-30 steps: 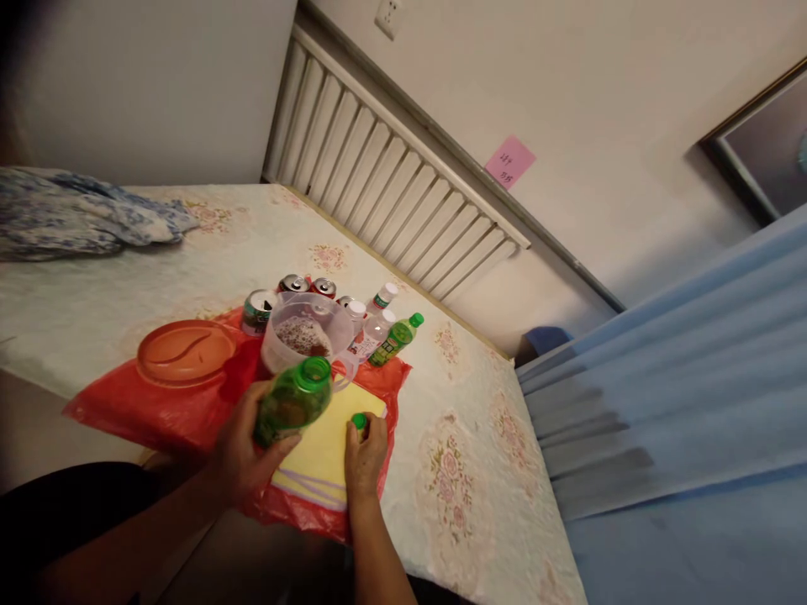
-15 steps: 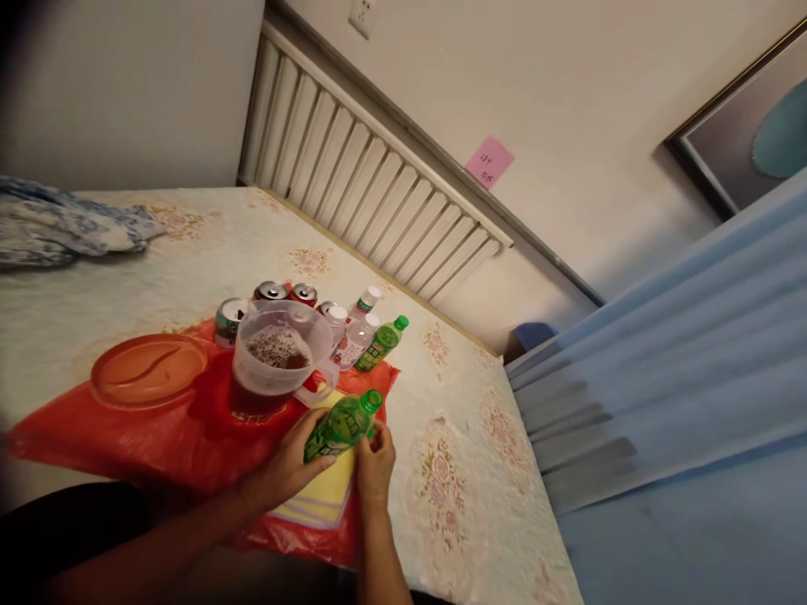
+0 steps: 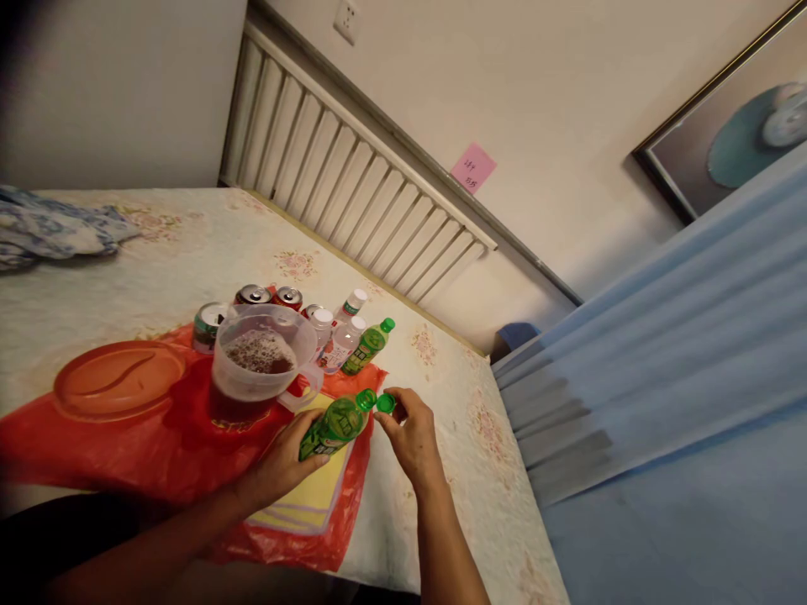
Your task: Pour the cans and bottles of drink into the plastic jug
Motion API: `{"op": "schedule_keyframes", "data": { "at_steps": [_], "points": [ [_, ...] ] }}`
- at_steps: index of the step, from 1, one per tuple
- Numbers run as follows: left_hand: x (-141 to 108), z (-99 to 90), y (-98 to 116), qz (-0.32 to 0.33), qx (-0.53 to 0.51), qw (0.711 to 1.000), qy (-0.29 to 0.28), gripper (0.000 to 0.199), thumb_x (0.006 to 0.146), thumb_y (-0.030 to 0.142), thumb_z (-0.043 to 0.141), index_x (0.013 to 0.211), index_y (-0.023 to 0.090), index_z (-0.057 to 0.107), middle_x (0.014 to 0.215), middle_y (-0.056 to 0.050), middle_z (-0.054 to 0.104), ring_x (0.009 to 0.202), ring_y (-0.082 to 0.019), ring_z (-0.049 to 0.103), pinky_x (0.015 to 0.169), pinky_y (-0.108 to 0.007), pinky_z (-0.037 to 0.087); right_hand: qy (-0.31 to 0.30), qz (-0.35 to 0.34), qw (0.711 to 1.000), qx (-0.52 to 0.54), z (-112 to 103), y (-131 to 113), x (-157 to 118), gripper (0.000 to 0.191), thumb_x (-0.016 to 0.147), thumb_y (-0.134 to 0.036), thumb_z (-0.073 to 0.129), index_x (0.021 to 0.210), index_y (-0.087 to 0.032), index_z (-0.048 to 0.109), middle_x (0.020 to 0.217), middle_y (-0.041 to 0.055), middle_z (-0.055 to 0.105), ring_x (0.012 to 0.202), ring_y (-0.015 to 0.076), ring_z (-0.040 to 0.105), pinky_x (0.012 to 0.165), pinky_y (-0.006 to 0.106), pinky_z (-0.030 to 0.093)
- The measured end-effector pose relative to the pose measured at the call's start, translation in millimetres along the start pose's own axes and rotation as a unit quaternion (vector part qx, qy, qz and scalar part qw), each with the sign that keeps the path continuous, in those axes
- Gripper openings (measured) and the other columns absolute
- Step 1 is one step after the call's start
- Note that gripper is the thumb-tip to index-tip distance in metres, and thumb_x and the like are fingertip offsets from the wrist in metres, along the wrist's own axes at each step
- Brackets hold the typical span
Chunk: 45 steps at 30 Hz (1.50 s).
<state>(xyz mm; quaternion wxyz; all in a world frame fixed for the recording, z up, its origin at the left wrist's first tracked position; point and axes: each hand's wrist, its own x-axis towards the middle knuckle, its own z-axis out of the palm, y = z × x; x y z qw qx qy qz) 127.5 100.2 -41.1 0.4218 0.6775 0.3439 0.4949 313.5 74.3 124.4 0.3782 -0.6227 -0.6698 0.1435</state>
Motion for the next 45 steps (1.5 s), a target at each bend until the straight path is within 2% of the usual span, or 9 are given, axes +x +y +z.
{"op": "schedule_keyframes", "data": {
  "at_steps": [3, 7, 10, 14, 18, 27, 33, 39, 45],
  "points": [
    [1.0, -0.3, -1.4, 0.005, 0.008, 1.000, -0.001, 0.055, 0.076, 0.024, 0.066, 0.129, 0.020, 0.051, 0.127, -0.011, 0.061, 0.120, -0.029, 0.057, 0.105, -0.046, 0.046, -0.031, -0.031, 0.999, -0.012, -2.1, -5.0, 5.6, 0.027, 0.075, -0.026, 0.072, 0.100, -0.019, 0.071, 0.084, 0.0027, 0.068, 0.068, 0.0155, 0.055, 0.068, 0.030, 0.046],
    [1.8, -1.3, -0.7, 0.001, 0.015, 1.000, -0.001, 0.054, 0.075, 0.026, 0.067, 0.127, 0.019, 0.052, 0.125, -0.011, 0.062, 0.118, -0.030, 0.058, 0.103, -0.046, 0.047, -0.048, -0.030, 0.998, 0.035, -1.5, -5.1, 9.2, 0.032, 0.076, -0.030, 0.072, 0.107, -0.020, 0.070, 0.095, 0.0053, 0.071, 0.073, 0.0167, 0.059, 0.072, 0.032, 0.049],
    [2.5, -1.7, 0.3, -0.001, 0.017, 1.000, -0.007, 0.054, 0.076, 0.025, 0.066, 0.127, 0.019, 0.052, 0.126, -0.011, 0.062, 0.119, -0.030, 0.057, 0.104, -0.046, 0.045, -0.053, -0.022, 0.996, 0.061, -1.3, -6.4, 10.6, 0.034, 0.076, -0.030, 0.074, 0.107, -0.020, 0.069, 0.084, 0.0016, 0.068, 0.068, 0.0154, 0.057, 0.068, 0.030, 0.048],
    [2.5, -1.1, -1.5, 0.000, 0.022, 1.000, -0.011, 0.055, 0.075, 0.024, 0.067, 0.128, 0.020, 0.052, 0.126, -0.010, 0.061, 0.119, -0.029, 0.057, 0.104, -0.046, 0.045, -0.085, -0.039, 0.994, 0.054, -4.7, -13.6, 14.6, 0.023, 0.076, -0.029, 0.076, 0.095, -0.020, 0.068, 0.070, -0.0032, 0.060, 0.063, 0.0130, 0.053, 0.063, 0.027, 0.044],
    [2.1, -0.8, -2.5, 0.003, 0.023, 1.000, -0.008, 0.055, 0.075, 0.025, 0.067, 0.128, 0.020, 0.052, 0.127, -0.010, 0.061, 0.119, -0.029, 0.057, 0.105, -0.046, 0.045, -0.120, -0.066, 0.990, 0.027, -11.5, -21.1, 21.0, 0.023, 0.077, -0.033, 0.078, 0.094, -0.020, 0.071, 0.072, -0.0016, 0.062, 0.064, 0.0132, 0.054, 0.064, 0.027, 0.044],
    [2.9, -0.6, -2.9, 0.024, 0.025, 0.999, -0.010, 0.058, 0.074, 0.022, 0.067, 0.131, 0.021, 0.051, 0.129, -0.010, 0.061, 0.120, -0.030, 0.057, 0.106, -0.047, 0.045, -0.178, -0.078, 0.980, -0.041, -22.4, -35.6, 30.4, 0.024, 0.080, -0.041, 0.075, 0.093, -0.021, 0.075, 0.072, 0.0004, 0.066, 0.064, 0.0143, 0.057, 0.066, 0.027, 0.047],
    [2.4, 0.6, -7.0, 0.029, 0.028, 0.999, -0.013, 0.061, 0.073, 0.020, 0.067, 0.132, 0.022, 0.050, 0.131, -0.009, 0.060, 0.122, -0.029, 0.056, 0.108, -0.047, 0.044, -0.190, -0.096, 0.975, -0.058, -22.1, -38.0, 30.6, 0.021, 0.083, -0.039, 0.073, 0.095, -0.022, 0.075, 0.076, 0.0016, 0.069, 0.067, 0.0147, 0.059, 0.066, 0.027, 0.048],
    [2.9, -1.2, -2.1, 0.019, 0.027, 0.999, -0.015, 0.060, 0.072, 0.017, 0.067, 0.129, 0.021, 0.052, 0.127, -0.009, 0.062, 0.120, -0.028, 0.057, 0.106, -0.046, 0.045, -0.195, -0.104, 0.972, -0.076, -20.8, -45.2, 31.8, 0.016, 0.082, -0.035, 0.074, 0.090, -0.021, 0.074, 0.076, 0.0009, 0.068, 0.067, 0.0140, 0.058, 0.065, 0.026, 0.047],
    [2.4, -2.6, 1.7, 0.026, 0.027, 0.999, -0.010, 0.059, 0.071, 0.016, 0.066, 0.128, 0.021, 0.053, 0.128, -0.009, 0.062, 0.121, -0.029, 0.057, 0.107, -0.046, 0.045, -0.219, -0.088, 0.965, -0.114, -21.3, -46.9, 30.6, 0.025, 0.084, -0.044, 0.074, 0.086, -0.019, 0.072, 0.071, -0.0001, 0.064, 0.063, 0.0134, 0.054, 0.060, 0.024, 0.043]
  ]
}}
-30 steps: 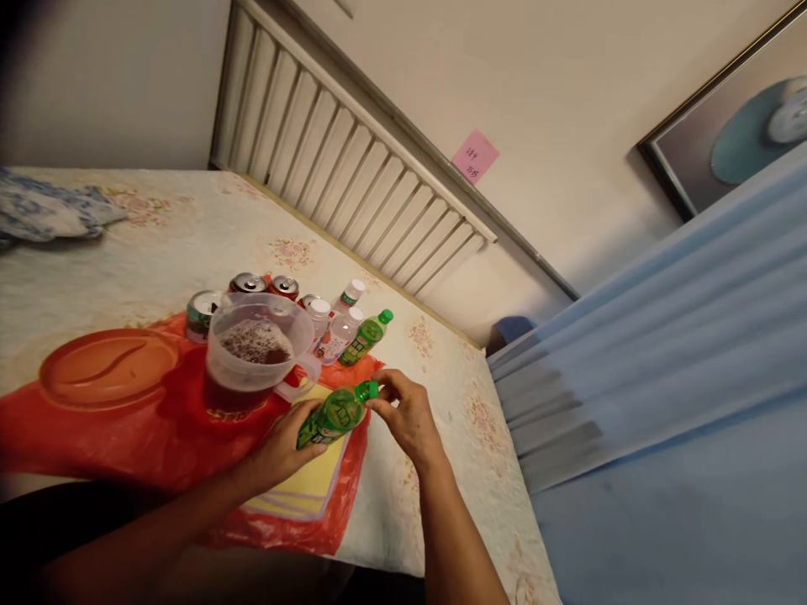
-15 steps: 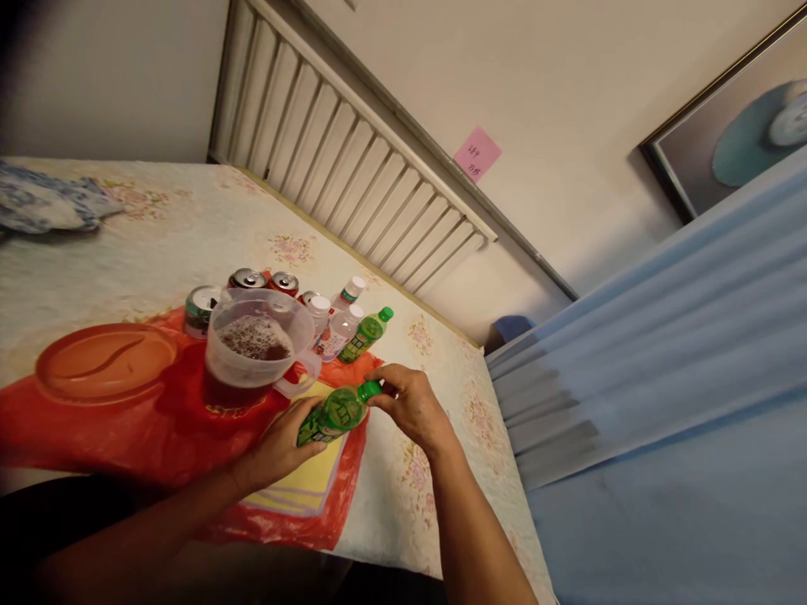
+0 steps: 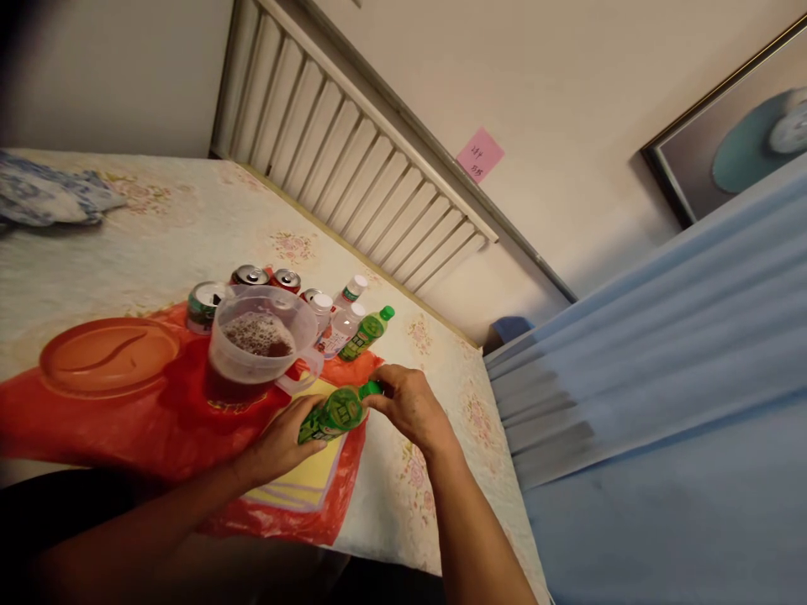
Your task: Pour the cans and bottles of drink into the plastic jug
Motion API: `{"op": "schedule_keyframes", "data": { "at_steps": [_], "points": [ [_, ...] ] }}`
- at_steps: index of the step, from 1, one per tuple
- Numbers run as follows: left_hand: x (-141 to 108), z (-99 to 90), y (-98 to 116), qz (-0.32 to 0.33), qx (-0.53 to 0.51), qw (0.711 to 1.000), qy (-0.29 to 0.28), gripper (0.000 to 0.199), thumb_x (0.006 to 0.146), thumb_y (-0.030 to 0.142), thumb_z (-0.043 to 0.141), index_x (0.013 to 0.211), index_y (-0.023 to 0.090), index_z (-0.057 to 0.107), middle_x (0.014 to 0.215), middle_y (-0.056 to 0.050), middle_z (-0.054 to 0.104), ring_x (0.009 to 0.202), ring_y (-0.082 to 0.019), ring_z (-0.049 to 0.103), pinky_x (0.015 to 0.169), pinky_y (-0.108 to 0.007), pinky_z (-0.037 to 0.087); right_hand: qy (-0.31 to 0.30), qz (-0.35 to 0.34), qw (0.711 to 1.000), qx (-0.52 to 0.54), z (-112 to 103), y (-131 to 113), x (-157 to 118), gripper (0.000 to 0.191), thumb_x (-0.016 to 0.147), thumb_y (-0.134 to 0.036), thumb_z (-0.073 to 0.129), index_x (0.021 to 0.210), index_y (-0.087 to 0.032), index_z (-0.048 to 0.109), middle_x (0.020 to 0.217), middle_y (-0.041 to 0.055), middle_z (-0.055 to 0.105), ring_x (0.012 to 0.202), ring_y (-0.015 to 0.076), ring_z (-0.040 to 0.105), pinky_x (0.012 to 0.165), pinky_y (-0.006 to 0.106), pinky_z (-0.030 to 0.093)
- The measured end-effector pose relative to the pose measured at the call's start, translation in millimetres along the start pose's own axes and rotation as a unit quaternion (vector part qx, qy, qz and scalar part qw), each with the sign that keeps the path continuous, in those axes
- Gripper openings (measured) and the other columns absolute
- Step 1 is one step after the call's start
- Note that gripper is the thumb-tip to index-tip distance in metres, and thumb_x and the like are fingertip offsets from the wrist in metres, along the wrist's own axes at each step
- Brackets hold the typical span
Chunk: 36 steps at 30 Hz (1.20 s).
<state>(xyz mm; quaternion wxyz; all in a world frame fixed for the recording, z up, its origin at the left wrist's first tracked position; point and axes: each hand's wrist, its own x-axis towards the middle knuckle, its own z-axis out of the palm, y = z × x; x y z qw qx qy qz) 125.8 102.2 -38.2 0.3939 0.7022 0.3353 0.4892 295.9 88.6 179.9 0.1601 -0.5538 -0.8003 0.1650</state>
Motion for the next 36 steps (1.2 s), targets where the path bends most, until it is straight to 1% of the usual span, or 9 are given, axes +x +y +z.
{"op": "schedule_keyframes", "data": {
  "at_steps": [4, 7, 10, 12, 17, 19, 25, 32, 36],
  "points": [
    [0.4, -0.2, 0.2, -0.002, -0.004, 1.000, -0.006, 0.059, 0.071, 0.017, 0.066, 0.128, 0.021, 0.052, 0.128, -0.010, 0.062, 0.121, -0.029, 0.057, 0.107, -0.047, 0.044, 0.010, 0.011, 1.000, -0.013, 0.5, 2.9, -2.8, 0.039, 0.085, -0.055, 0.069, 0.088, -0.017, 0.072, 0.067, 0.0004, 0.062, 0.059, 0.0126, 0.050, 0.055, 0.024, 0.040],
    [1.3, -0.1, 0.2, -0.001, -0.012, 1.000, -0.002, 0.060, 0.070, 0.016, 0.067, 0.128, 0.021, 0.053, 0.127, -0.009, 0.063, 0.120, -0.029, 0.057, 0.106, -0.046, 0.045, 0.035, 0.006, 0.999, -0.011, -1.7, 6.4, -4.9, 0.048, 0.081, -0.060, 0.071, 0.105, -0.018, 0.073, 0.077, 0.0037, 0.067, 0.061, 0.0136, 0.053, 0.059, 0.026, 0.044],
    [1.8, 0.2, 0.4, -0.010, -0.014, 1.000, 0.002, 0.060, 0.069, 0.016, 0.067, 0.127, 0.021, 0.053, 0.127, -0.010, 0.063, 0.119, -0.029, 0.058, 0.105, -0.047, 0.046, 0.044, 0.011, 0.999, 0.016, -3.6, 8.9, -6.6, 0.056, 0.077, -0.056, 0.077, 0.120, -0.022, 0.069, 0.093, 0.0056, 0.070, 0.063, 0.0130, 0.055, 0.060, 0.027, 0.048],
    [1.8, 0.5, 0.5, -0.012, -0.010, 1.000, -0.002, 0.060, 0.069, 0.015, 0.067, 0.127, 0.021, 0.053, 0.128, -0.010, 0.062, 0.120, -0.029, 0.058, 0.106, -0.047, 0.046, 0.039, 0.012, 0.999, 0.031, -3.5, 9.1, -7.5, 0.052, 0.078, -0.050, 0.077, 0.122, -0.023, 0.068, 0.097, 0.0051, 0.070, 0.064, 0.0123, 0.055, 0.061, 0.027, 0.049],
    [1.3, 1.1, 0.0, -0.013, -0.008, 1.000, -0.003, 0.060, 0.069, 0.016, 0.068, 0.127, 0.020, 0.053, 0.129, -0.011, 0.062, 0.121, -0.030, 0.057, 0.106, -0.047, 0.045, 0.032, 0.003, 0.999, 0.035, -1.5, 7.5, -8.8, 0.038, 0.083, -0.039, 0.073, 0.118, -0.024, 0.070, 0.096, 0.0037, 0.070, 0.068, 0.0127, 0.057, 0.065, 0.027, 0.049],
    [1.3, 1.3, -0.3, -0.014, -0.008, 1.000, 0.002, 0.060, 0.069, 0.016, 0.068, 0.127, 0.020, 0.053, 0.128, -0.011, 0.062, 0.121, -0.030, 0.058, 0.106, -0.047, 0.046, 0.039, 0.003, 0.999, 0.029, -1.3, 7.5, -9.0, 0.037, 0.083, -0.041, 0.073, 0.116, -0.024, 0.070, 0.096, 0.0039, 0.071, 0.067, 0.0129, 0.058, 0.065, 0.028, 0.049],
    [1.4, 1.9, -2.3, -0.010, -0.013, 1.000, 0.004, 0.060, 0.068, 0.017, 0.069, 0.127, 0.022, 0.054, 0.128, -0.009, 0.063, 0.120, -0.030, 0.058, 0.106, -0.047, 0.046, 0.057, 0.019, 0.998, 0.024, -0.3, 8.8, -9.3, 0.043, 0.081, -0.051, 0.074, 0.112, -0.021, 0.072, 0.084, 0.0042, 0.070, 0.064, 0.0139, 0.057, 0.063, 0.028, 0.049],
    [0.3, 4.2, -7.4, -0.007, -0.005, 1.000, 0.009, 0.061, 0.068, 0.016, 0.069, 0.127, 0.021, 0.053, 0.127, -0.010, 0.062, 0.120, -0.030, 0.058, 0.106, -0.047, 0.045, 0.050, -0.002, 0.998, 0.026, 5.0, 12.4, -8.2, 0.028, 0.086, -0.042, 0.071, 0.106, -0.022, 0.073, 0.089, 0.0043, 0.071, 0.071, 0.0154, 0.059, 0.068, 0.029, 0.049],
    [0.0, 3.2, -6.0, -0.005, -0.005, 1.000, 0.003, 0.061, 0.070, 0.017, 0.069, 0.128, 0.022, 0.052, 0.128, -0.010, 0.061, 0.120, -0.029, 0.057, 0.106, -0.048, 0.045, 0.056, 0.007, 0.998, 0.040, 7.2, 13.3, -7.3, 0.029, 0.083, -0.043, 0.073, 0.102, -0.021, 0.074, 0.086, 0.0041, 0.071, 0.071, 0.0162, 0.059, 0.067, 0.030, 0.048]
  ]
}}
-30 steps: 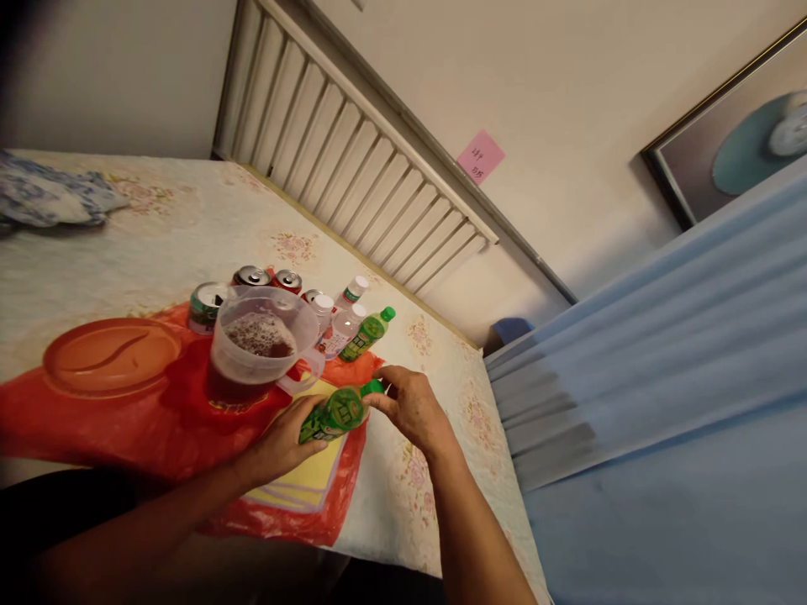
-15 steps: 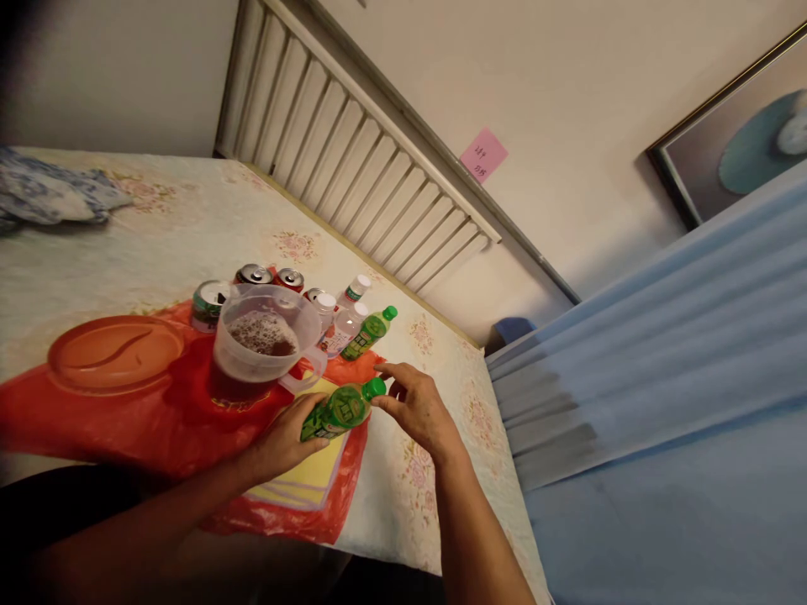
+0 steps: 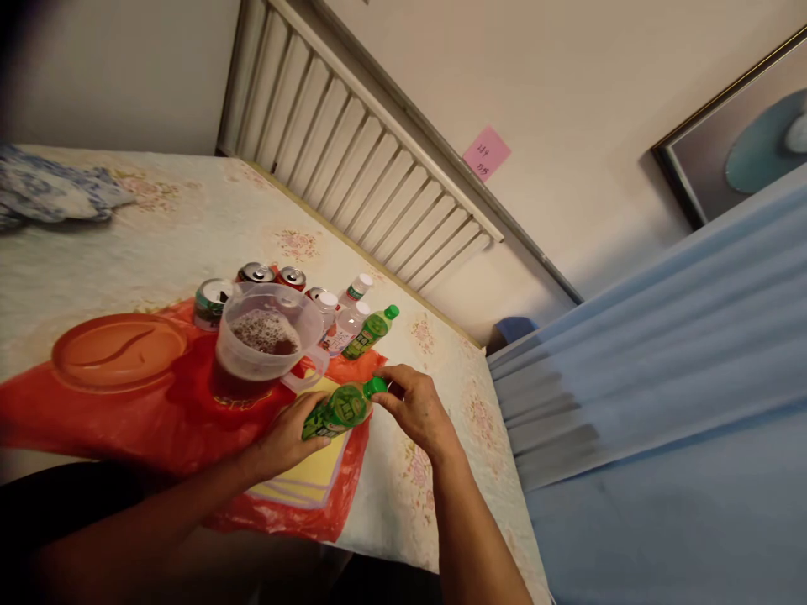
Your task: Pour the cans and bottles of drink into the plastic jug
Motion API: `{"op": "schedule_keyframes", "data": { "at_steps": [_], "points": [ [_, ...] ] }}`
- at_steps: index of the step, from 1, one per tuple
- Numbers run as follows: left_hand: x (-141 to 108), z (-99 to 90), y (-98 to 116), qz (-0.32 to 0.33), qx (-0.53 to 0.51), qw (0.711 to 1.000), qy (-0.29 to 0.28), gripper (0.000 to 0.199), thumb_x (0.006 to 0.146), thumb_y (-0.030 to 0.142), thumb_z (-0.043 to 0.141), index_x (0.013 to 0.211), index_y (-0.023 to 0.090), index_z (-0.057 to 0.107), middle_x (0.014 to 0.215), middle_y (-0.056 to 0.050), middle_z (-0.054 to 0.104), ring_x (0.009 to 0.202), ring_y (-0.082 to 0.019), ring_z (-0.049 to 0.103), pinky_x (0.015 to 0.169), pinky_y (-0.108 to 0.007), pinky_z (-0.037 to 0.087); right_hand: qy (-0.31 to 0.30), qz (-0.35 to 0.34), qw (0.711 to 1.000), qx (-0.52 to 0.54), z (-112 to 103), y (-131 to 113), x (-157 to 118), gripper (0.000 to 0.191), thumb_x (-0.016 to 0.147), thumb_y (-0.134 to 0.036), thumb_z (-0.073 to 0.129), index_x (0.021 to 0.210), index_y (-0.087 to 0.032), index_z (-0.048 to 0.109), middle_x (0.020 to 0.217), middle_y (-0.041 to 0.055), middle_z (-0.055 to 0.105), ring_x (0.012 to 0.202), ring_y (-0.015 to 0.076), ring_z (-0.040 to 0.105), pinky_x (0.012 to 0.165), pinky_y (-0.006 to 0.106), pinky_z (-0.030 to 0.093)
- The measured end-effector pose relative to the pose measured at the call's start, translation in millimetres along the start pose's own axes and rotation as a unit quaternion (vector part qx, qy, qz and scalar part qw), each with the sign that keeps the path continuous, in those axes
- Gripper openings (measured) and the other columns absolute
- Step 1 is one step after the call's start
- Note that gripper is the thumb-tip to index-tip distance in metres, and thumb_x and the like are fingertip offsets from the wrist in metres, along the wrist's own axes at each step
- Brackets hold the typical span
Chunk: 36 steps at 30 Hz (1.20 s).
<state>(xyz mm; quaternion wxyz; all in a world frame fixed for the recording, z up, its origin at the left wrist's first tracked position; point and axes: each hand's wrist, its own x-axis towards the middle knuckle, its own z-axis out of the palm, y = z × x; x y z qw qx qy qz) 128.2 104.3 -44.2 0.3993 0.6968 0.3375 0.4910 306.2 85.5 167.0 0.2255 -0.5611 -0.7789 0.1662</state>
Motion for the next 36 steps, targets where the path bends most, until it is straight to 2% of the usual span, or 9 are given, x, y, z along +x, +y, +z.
{"op": "schedule_keyframes", "data": {
  "at_steps": [9, 15, 20, 23, 25, 28, 30, 34, 36],
  "points": [
    [-0.4, -1.3, 2.5, -0.001, -0.003, 1.000, 0.001, 0.061, 0.070, 0.016, 0.070, 0.128, 0.021, 0.053, 0.128, -0.010, 0.062, 0.120, -0.029, 0.057, 0.106, -0.046, 0.046, -0.004, 0.017, 1.000, -0.002, 0.3, -2.3, -1.8, 0.036, 0.083, -0.050, 0.073, 0.097, -0.018, 0.072, 0.076, 0.0022, 0.066, 0.065, 0.0146, 0.054, 0.061, 0.027, 0.045],
    [0.5, -1.7, 2.8, -0.006, -0.003, 1.000, -0.002, 0.058, 0.069, 0.016, 0.069, 0.125, 0.019, 0.054, 0.128, -0.010, 0.061, 0.120, -0.028, 0.057, 0.105, -0.044, 0.045, -0.001, 0.014, 0.999, 0.029, -0.2, 2.6, -5.6, 0.052, 0.078, -0.054, 0.077, 0.117, -0.019, 0.069, 0.081, 0.0022, 0.065, 0.064, 0.0138, 0.053, 0.062, 0.028, 0.046],
    [0.1, -2.7, 4.4, -0.004, -0.002, 1.000, -0.010, 0.060, 0.071, 0.017, 0.069, 0.128, 0.019, 0.052, 0.128, -0.010, 0.060, 0.121, -0.028, 0.056, 0.106, -0.044, 0.044, 0.018, -0.001, 0.999, 0.034, 4.2, 4.6, -6.0, 0.037, 0.083, -0.050, 0.072, 0.106, -0.021, 0.072, 0.084, 0.0034, 0.066, 0.067, 0.0147, 0.055, 0.065, 0.029, 0.047],
    [-0.1, -3.1, 5.4, -0.004, -0.005, 1.000, -0.009, 0.061, 0.071, 0.017, 0.069, 0.129, 0.019, 0.051, 0.128, -0.010, 0.060, 0.121, -0.028, 0.056, 0.106, -0.044, 0.044, 0.032, 0.019, 0.999, 0.038, 7.7, 4.7, -6.3, 0.037, 0.080, -0.052, 0.075, 0.094, -0.019, 0.072, 0.075, 0.0016, 0.063, 0.064, 0.0143, 0.051, 0.060, 0.028, 0.043],
    [0.0, -3.4, 6.0, -0.005, -0.010, 1.000, -0.011, 0.060, 0.071, 0.017, 0.068, 0.129, 0.019, 0.052, 0.128, -0.011, 0.060, 0.121, -0.028, 0.055, 0.106, -0.044, 0.043, 0.047, 0.032, 0.997, 0.059, 11.3, 7.2, -8.2, 0.042, 0.076, -0.054, 0.078, 0.096, -0.019, 0.071, 0.075, 0.0009, 0.062, 0.064, 0.0141, 0.050, 0.060, 0.028, 0.042],
    [0.4, -3.7, 6.3, -0.004, -0.024, 1.000, -0.013, 0.059, 0.071, 0.018, 0.068, 0.128, 0.018, 0.052, 0.128, -0.010, 0.060, 0.121, -0.028, 0.055, 0.107, -0.044, 0.043, 0.089, 0.060, 0.987, 0.122, 23.2, 15.9, -15.3, 0.063, 0.067, -0.055, 0.085, 0.116, -0.020, 0.066, 0.087, 0.0020, 0.065, 0.068, 0.0150, 0.055, 0.062, 0.028, 0.046],
    [1.0, -4.0, 6.3, -0.008, -0.038, 0.999, -0.010, 0.059, 0.071, 0.018, 0.068, 0.128, 0.018, 0.051, 0.129, -0.010, 0.060, 0.122, -0.028, 0.055, 0.107, -0.044, 0.043, 0.092, 0.076, 0.978, 0.173, 38.0, 23.1, -22.4, 0.073, 0.063, -0.055, 0.087, 0.123, -0.022, 0.063, 0.095, 0.0034, 0.067, 0.075, 0.0174, 0.060, 0.065, 0.028, 0.049],
    [2.9, -4.8, 7.4, -0.013, -0.077, 0.997, -0.005, 0.055, 0.073, 0.023, 0.069, 0.126, 0.018, 0.053, 0.126, -0.010, 0.061, 0.119, -0.028, 0.057, 0.104, -0.043, 0.045, 0.052, 0.082, 0.961, 0.258, 80.5, 34.1, -36.7, 0.069, 0.066, -0.053, 0.086, 0.124, -0.023, 0.063, 0.110, 0.0058, 0.069, 0.093, 0.0227, 0.065, 0.078, 0.033, 0.055],
    [4.0, -4.8, 7.9, -0.013, -0.093, 0.996, -0.007, 0.053, 0.075, 0.027, 0.070, 0.124, 0.017, 0.054, 0.124, -0.011, 0.062, 0.116, -0.028, 0.059, 0.102, -0.042, 0.047, 0.065, 0.098, 0.950, 0.291, 100.8, 36.7, -41.0, 0.069, 0.066, -0.049, 0.086, 0.125, -0.023, 0.062, 0.116, 0.0060, 0.070, 0.098, 0.0240, 0.066, 0.084, 0.035, 0.055]
  ]
}}
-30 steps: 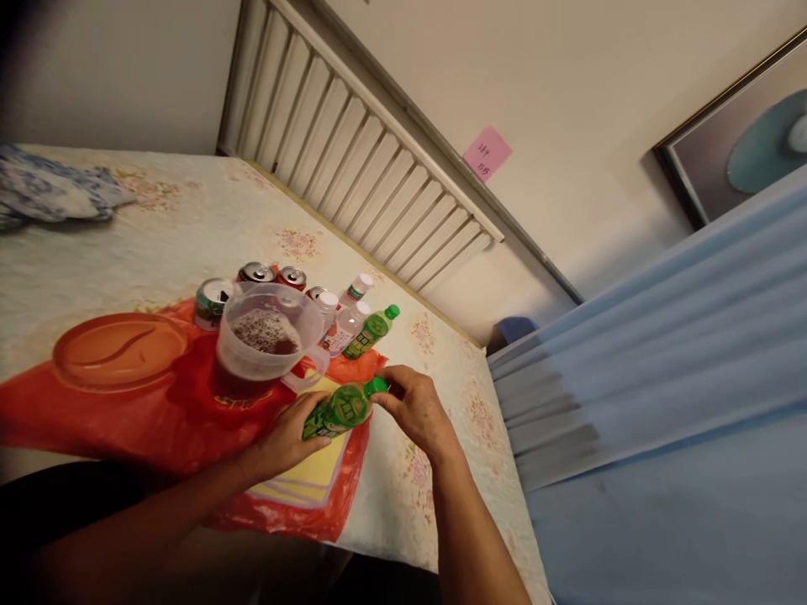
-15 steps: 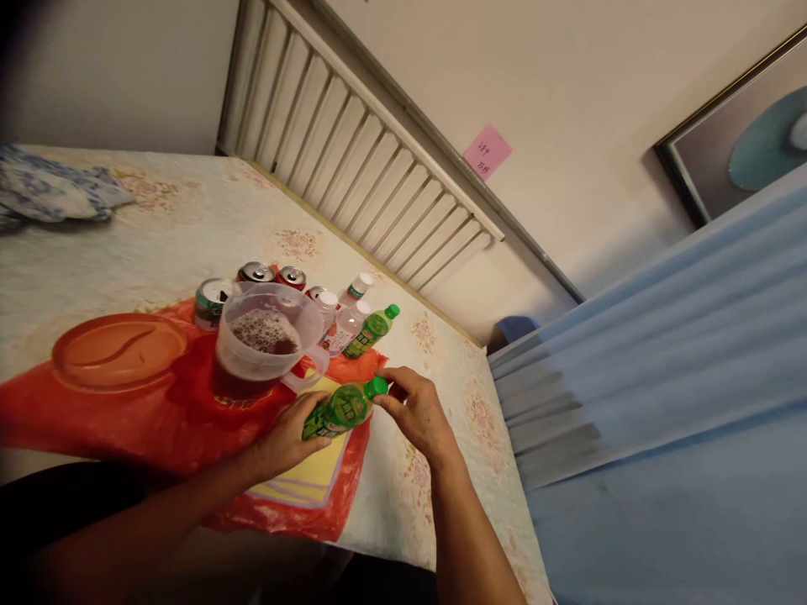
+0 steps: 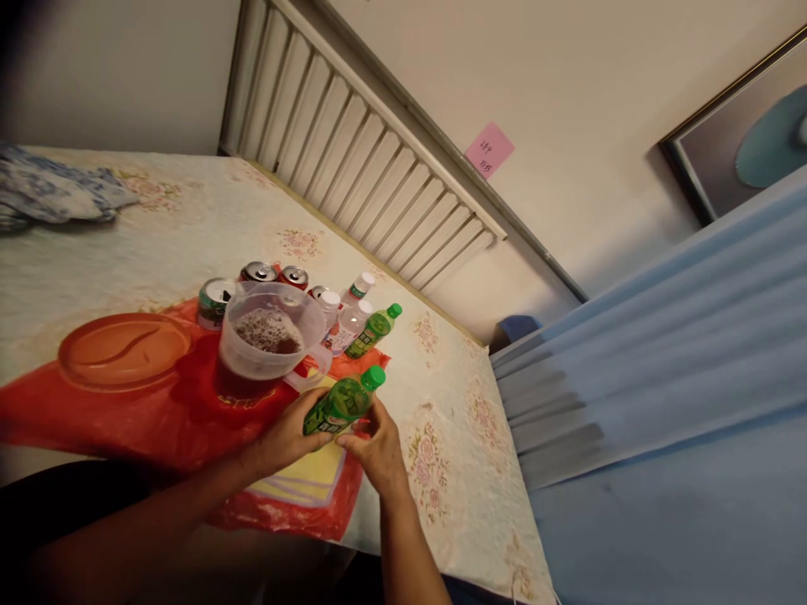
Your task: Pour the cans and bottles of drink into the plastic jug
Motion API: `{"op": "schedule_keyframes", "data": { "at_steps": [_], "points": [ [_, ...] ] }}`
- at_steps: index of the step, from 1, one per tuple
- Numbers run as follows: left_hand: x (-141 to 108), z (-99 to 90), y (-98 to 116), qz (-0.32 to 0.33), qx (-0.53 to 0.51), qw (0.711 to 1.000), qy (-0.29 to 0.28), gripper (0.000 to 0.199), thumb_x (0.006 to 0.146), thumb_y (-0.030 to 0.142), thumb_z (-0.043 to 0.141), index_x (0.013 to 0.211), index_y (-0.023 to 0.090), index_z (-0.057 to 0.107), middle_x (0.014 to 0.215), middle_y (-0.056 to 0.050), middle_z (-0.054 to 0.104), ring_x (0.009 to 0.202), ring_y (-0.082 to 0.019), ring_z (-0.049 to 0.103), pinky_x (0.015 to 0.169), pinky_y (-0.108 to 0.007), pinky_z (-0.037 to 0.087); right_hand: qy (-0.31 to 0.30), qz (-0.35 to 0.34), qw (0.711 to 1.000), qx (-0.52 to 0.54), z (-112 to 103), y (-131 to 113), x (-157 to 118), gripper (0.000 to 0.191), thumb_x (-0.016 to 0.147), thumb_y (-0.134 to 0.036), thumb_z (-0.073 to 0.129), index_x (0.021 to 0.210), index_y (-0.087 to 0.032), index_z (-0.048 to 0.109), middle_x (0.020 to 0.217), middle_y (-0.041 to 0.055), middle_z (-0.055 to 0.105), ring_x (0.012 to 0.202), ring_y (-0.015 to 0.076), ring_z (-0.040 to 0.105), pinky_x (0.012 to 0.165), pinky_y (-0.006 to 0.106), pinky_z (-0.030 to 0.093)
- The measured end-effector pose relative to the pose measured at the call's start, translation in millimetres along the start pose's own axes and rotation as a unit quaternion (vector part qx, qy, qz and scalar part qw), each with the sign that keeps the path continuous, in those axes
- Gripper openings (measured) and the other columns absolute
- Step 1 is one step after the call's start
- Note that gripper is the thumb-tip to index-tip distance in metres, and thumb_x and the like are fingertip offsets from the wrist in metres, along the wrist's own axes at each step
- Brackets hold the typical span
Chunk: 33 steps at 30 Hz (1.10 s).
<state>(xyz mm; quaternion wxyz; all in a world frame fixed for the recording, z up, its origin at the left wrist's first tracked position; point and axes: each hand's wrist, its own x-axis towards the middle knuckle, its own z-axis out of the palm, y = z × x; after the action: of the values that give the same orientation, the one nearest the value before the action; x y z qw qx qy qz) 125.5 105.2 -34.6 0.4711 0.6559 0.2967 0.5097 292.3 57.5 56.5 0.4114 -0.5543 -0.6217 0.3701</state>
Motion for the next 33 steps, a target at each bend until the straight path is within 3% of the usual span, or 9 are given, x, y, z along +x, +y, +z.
{"op": "schedule_keyframes", "data": {
  "at_steps": [3, 7, 11, 21, 25, 29, 33],
  "points": [
    [0.6, 0.9, -0.7, 0.002, 0.001, 1.000, 0.004, 0.056, 0.073, 0.026, 0.071, 0.126, 0.016, 0.053, 0.124, -0.012, 0.062, 0.116, -0.029, 0.059, 0.102, -0.044, 0.047, 0.041, 0.018, 0.999, 0.030, 15.9, 10.4, -3.0, 0.064, 0.065, -0.043, 0.088, 0.120, -0.022, 0.063, 0.112, 0.0056, 0.072, 0.100, 0.0249, 0.068, 0.089, 0.037, 0.056],
    [0.4, 2.0, -1.7, 0.009, 0.030, 0.999, 0.010, 0.059, 0.069, 0.021, 0.071, 0.126, 0.017, 0.055, 0.124, -0.012, 0.064, 0.117, -0.030, 0.059, 0.104, -0.045, 0.046, 0.080, 0.034, 0.996, 0.025, 25.0, 6.0, -2.7, 0.054, 0.062, -0.036, 0.088, 0.110, -0.020, 0.067, 0.104, 0.0049, 0.075, 0.097, 0.0252, 0.070, 0.089, 0.037, 0.057],
    [1.8, 0.3, 0.7, 0.028, 0.028, 0.999, 0.005, 0.055, 0.074, 0.031, 0.072, 0.125, 0.017, 0.057, 0.123, -0.013, 0.065, 0.115, -0.030, 0.061, 0.102, -0.044, 0.048, 0.094, 0.038, 0.995, 0.013, 27.3, 0.7, -3.2, 0.052, 0.060, -0.033, 0.087, 0.107, -0.019, 0.068, 0.102, 0.0053, 0.076, 0.095, 0.0252, 0.071, 0.088, 0.036, 0.057],
    [0.3, -1.6, -3.0, -0.023, 0.008, 0.996, -0.086, 0.073, 0.072, 0.025, 0.071, 0.140, 0.018, 0.046, 0.143, -0.014, 0.055, 0.132, -0.030, 0.052, 0.113, -0.046, 0.039, 0.131, 0.071, 0.989, 0.013, 24.2, -2.5, -15.2, 0.044, 0.058, -0.028, 0.086, 0.099, -0.020, 0.069, 0.096, 0.0045, 0.078, 0.090, 0.0255, 0.073, 0.083, 0.037, 0.059],
    [0.3, -0.5, -5.6, -0.057, -0.005, 0.995, -0.080, 0.076, 0.070, 0.022, 0.071, 0.142, 0.020, 0.046, 0.146, -0.015, 0.053, 0.135, -0.031, 0.049, 0.114, -0.048, 0.037, 0.177, 0.078, 0.981, -0.001, 3.2, 10.3, -16.3, 0.042, 0.057, -0.030, 0.086, 0.094, -0.019, 0.070, 0.090, 0.0052, 0.078, 0.083, 0.0256, 0.072, 0.079, 0.038, 0.058],
    [1.4, -1.3, -5.1, -0.060, -0.003, 0.996, -0.061, 0.060, 0.075, 0.027, 0.067, 0.132, 0.019, 0.054, 0.134, -0.015, 0.062, 0.124, -0.030, 0.058, 0.108, -0.049, 0.044, 0.238, 0.072, 0.968, -0.001, -34.3, 28.3, -5.5, 0.042, 0.055, -0.035, 0.086, 0.090, -0.019, 0.068, 0.087, 0.0060, 0.077, 0.081, 0.0263, 0.071, 0.077, 0.041, 0.058],
    [0.5, 1.5, -8.4, -0.088, -0.004, 0.994, -0.067, 0.048, 0.075, 0.023, 0.061, 0.122, 0.018, 0.060, 0.118, -0.013, 0.070, 0.109, -0.026, 0.066, 0.096, -0.043, 0.052, 0.299, 0.060, 0.952, -0.018, -69.0, 42.0, 15.8, 0.048, 0.053, -0.035, 0.086, 0.094, -0.018, 0.068, 0.090, 0.0067, 0.076, 0.082, 0.0259, 0.070, 0.078, 0.041, 0.056]
  ]
}}
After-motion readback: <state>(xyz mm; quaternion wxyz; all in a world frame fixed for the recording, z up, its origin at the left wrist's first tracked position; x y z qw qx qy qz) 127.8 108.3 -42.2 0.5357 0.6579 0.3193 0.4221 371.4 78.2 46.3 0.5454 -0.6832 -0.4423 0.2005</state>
